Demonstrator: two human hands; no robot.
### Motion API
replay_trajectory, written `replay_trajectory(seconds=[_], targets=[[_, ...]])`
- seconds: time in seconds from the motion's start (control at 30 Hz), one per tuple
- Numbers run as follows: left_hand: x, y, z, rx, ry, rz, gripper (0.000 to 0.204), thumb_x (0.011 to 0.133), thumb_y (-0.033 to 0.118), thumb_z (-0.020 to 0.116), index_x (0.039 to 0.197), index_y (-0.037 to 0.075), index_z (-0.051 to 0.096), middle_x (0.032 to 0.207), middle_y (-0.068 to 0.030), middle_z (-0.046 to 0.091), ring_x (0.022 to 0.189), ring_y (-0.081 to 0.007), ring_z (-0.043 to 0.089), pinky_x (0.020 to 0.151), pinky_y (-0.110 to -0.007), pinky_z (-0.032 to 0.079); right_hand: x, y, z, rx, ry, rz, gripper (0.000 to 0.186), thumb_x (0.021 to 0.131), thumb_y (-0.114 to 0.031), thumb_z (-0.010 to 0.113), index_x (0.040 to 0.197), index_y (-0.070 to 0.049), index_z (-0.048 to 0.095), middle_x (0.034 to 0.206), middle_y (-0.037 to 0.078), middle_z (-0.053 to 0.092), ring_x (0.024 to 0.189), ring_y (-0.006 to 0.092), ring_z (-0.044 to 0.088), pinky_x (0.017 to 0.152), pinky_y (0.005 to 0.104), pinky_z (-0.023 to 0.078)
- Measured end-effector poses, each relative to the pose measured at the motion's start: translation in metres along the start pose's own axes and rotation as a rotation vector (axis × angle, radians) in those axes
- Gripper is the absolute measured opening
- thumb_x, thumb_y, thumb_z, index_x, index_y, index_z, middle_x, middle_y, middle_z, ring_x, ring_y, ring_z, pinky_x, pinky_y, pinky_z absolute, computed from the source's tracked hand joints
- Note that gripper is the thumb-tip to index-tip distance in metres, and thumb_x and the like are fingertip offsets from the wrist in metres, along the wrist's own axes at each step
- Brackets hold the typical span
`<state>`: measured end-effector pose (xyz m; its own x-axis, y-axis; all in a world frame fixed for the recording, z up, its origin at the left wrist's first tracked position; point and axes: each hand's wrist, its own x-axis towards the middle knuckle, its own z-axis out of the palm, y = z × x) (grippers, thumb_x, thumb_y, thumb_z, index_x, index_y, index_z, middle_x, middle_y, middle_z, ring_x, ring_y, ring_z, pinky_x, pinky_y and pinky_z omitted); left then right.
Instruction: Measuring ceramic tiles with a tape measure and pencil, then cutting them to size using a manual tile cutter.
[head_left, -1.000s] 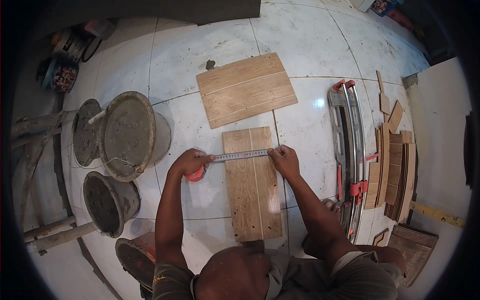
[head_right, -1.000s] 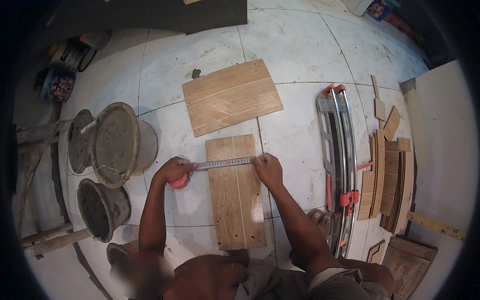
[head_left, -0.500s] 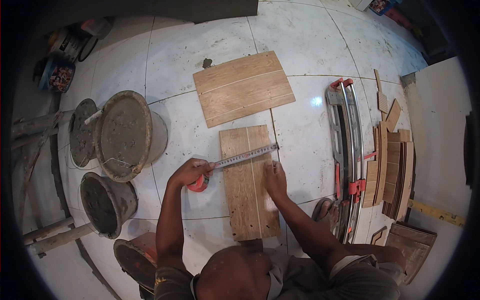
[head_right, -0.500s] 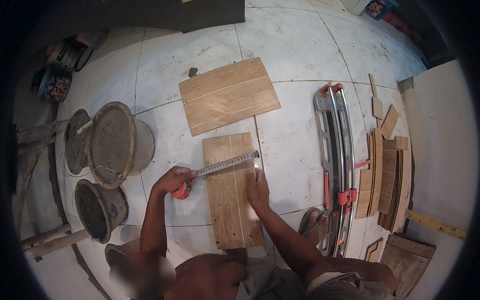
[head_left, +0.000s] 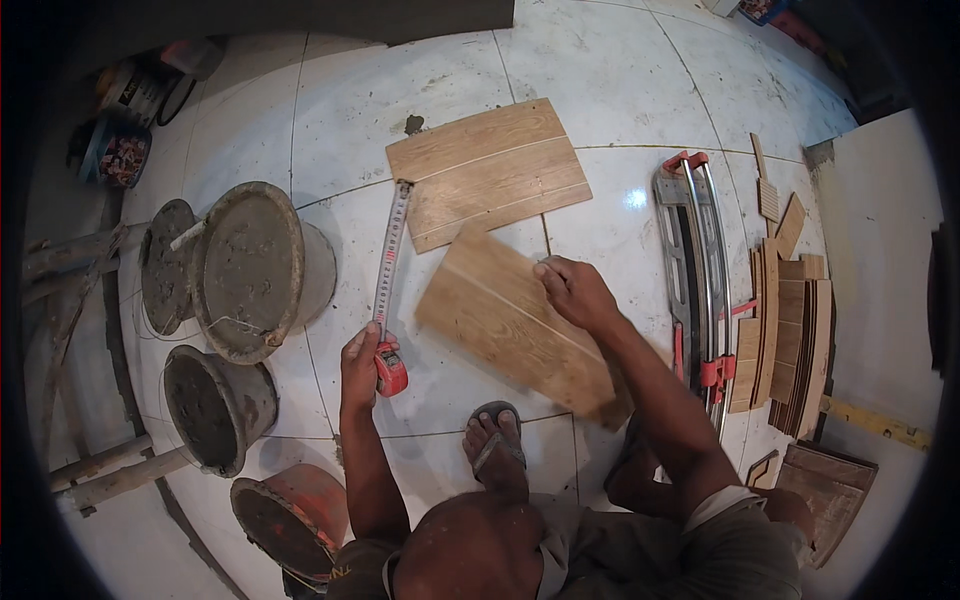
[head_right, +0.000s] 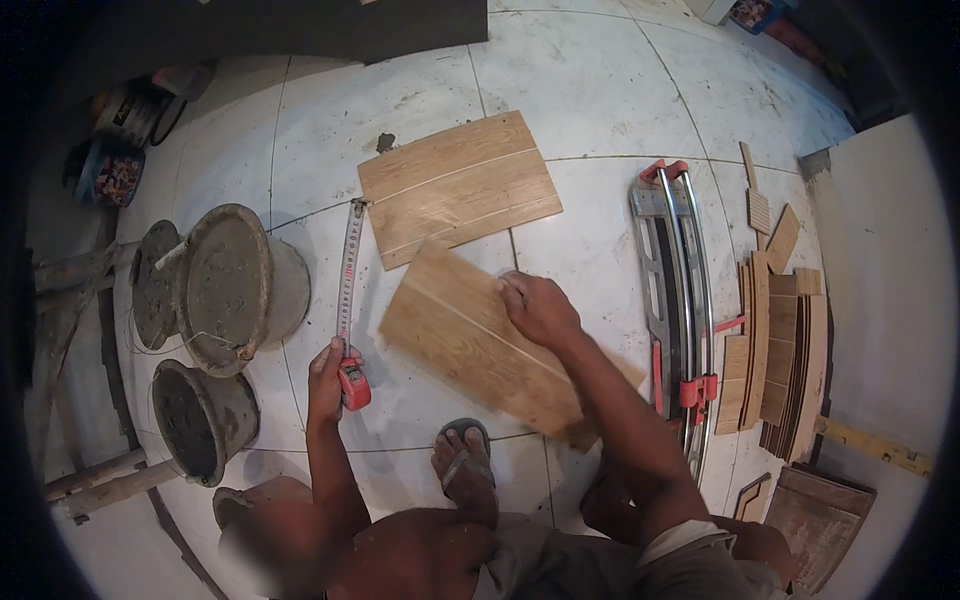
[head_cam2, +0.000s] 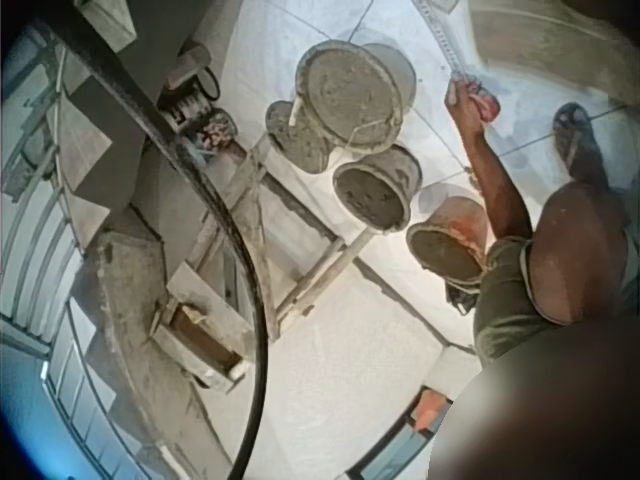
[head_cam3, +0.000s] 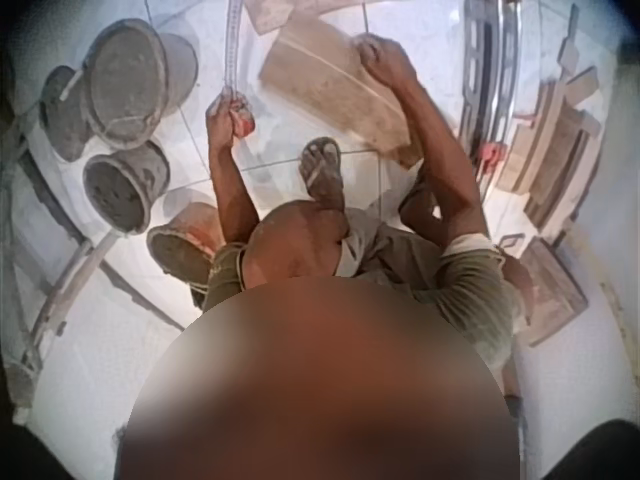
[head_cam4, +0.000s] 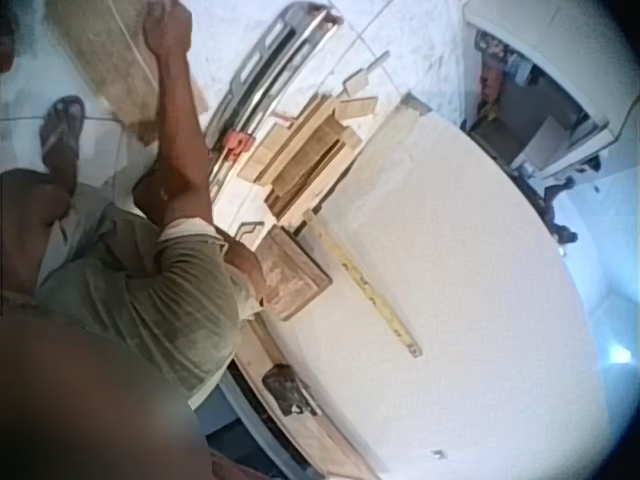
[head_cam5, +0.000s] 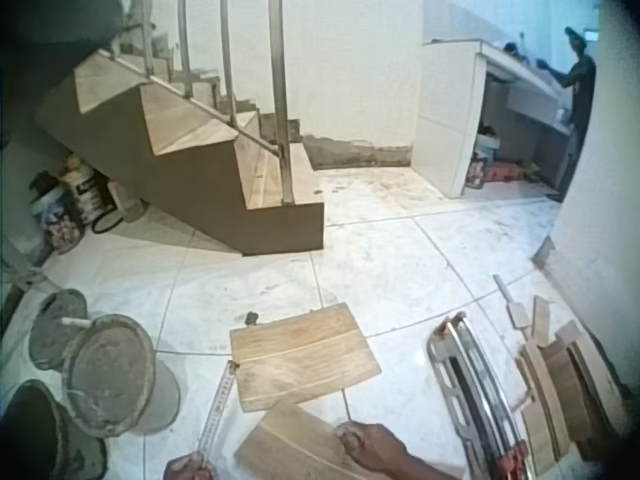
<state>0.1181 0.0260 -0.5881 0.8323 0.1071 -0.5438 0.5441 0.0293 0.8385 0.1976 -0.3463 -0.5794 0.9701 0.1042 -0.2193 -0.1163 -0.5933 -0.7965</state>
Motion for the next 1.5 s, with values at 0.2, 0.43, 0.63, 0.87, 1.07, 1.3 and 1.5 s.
replay_trajectory(seconds=[0.2,0.43,0.63,0.87,1.07,1.3,1.5], targets=[[-0.011,-0.027,0.023,-0.016,0.109,-0.028,0.046,0.108,0.044,0.056,0.092,0.003,0.069,0.082,-0.0044,0.068,0.065,-0.0081,0.059,0.061,-0.025,0.050,0.026,-0.006,-0.003,-0.225,-0.456,-0.195,0.040,0.103,-0.043,0.054,0.098,-0.008,0.073,0.093,0.019,0.073,0.090,0.0419,0.069,0.080,0.0501,0.054],[-0.037,-0.061,0.036,-0.030,0.106,-0.105,0.045,0.107,0.044,0.056,0.090,0.004,0.066,0.076,-0.0030,0.064,0.062,-0.0095,0.060,0.060,-0.026,0.049,0.036,-0.009,0.033,-0.288,-0.519,-0.250,0.042,0.102,-0.048,0.055,0.099,-0.011,0.075,0.095,0.019,0.074,0.092,0.0418,0.069,0.084,0.0510,0.055],[-0.063,-0.073,0.032,0.005,0.115,-0.134,0.046,0.108,0.045,0.054,0.091,0.005,0.066,0.073,-0.0015,0.063,0.058,-0.0088,0.056,0.057,-0.026,0.046,0.035,-0.002,0.053,-0.234,-0.636,-0.286,0.039,0.100,-0.046,0.059,0.099,-0.012,0.077,0.095,0.019,0.074,0.095,0.0400,0.070,0.086,0.0521,0.054],[-0.082,-0.077,0.037,-0.020,0.133,-0.233,0.048,0.109,0.049,0.051,0.092,0.005,0.065,0.072,-0.0008,0.061,0.058,-0.0095,0.056,0.057,-0.026,0.046,0.015,0.010,0.073,-0.278,-0.473,-0.403,0.036,0.094,-0.043,0.067,0.089,-0.010,0.078,0.093,0.015,0.070,0.095,0.0354,0.068,0.083,0.0498,0.054],[-0.082,-0.072,0.038,-0.033,0.146,-0.229,0.046,0.108,0.045,0.055,0.088,0.006,0.066,0.071,-0.0004,0.064,0.058,-0.0087,0.057,0.057,-0.025,0.046,-0.012,0.018,0.084,-0.182,-0.040,-0.536,0.027,0.086,-0.034,0.075,0.082,-0.008,0.075,0.091,0.009,0.062,0.093,0.0295,0.062,0.086,0.0450,0.051],[-0.077,-0.092,0.023,0.079,0.085,-0.185,0.050,0.108,0.049,0.052,0.116,0.001,0.067,0.097,-0.0067,0.067,0.089,-0.0148,0.063,0.080,-0.031,0.051,-0.017,0.031,0.093,-0.203,0.083,-0.600,0.024,0.085,-0.032,0.079,0.078,-0.009,0.073,0.083,0.008,0.060,0.085,0.0283,0.062,0.079,0.0429,0.049],[-0.073,-0.116,0.016,-0.035,0.034,-0.139,0.050,0.110,0.046,0.049,0.130,0.002,0.062,0.115,-0.0077,0.068,0.102,-0.0184,0.064,0.085,-0.034,0.054,-0.019,0.031,0.094,-0.170,0.129,-0.629,0.031,0.085,-0.034,0.077,0.069,-0.011,0.065,0.082,0.009,0.057,0.083,0.0303,0.061,0.076,0.0445,0.049]])
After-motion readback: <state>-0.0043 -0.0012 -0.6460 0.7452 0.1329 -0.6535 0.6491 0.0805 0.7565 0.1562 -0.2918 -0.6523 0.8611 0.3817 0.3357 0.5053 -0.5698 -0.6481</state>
